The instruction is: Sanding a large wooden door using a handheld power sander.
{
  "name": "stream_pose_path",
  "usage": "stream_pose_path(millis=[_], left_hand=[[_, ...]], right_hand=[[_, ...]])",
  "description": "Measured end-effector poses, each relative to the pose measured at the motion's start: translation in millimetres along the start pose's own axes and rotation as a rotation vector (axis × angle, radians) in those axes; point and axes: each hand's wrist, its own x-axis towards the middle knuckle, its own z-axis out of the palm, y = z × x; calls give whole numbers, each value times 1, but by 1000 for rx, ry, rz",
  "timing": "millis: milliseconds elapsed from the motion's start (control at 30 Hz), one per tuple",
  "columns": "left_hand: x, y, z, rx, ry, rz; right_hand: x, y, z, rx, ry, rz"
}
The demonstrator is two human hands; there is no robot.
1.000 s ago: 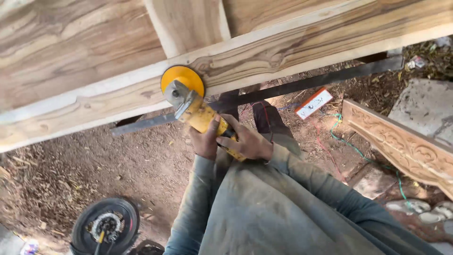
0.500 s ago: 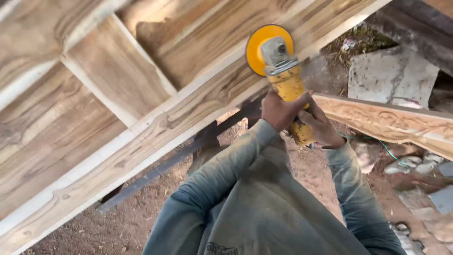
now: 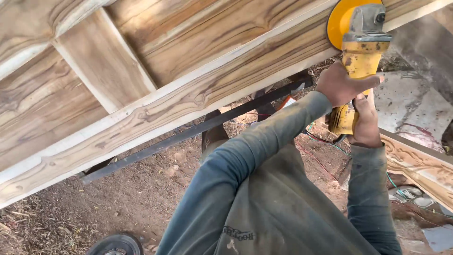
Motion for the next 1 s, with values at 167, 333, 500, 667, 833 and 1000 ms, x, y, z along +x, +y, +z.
stream_pose_path(millis=[167,333,500,667,833,1000], left_hand=[[-43,-11,-14,-107,39,32],[-143,-16,-119,-215,163,-172],[-260,-80,-200,-317,385,-270],[-321,-114,-226,-379,620,-229],[-276,-100,-202,-491,449,-153],[-178,-46,-139,-178,187,-88]], right_hand=[[-19,24,9,115,-27,72],[-45,78,87,-1167,-348,-744],[-98,174,187,-321,-375,206],[-108,179,239,-373,-673,162],[-101,156,206,-209,-514,112],[-68,145,102,-187,-269,-74]])
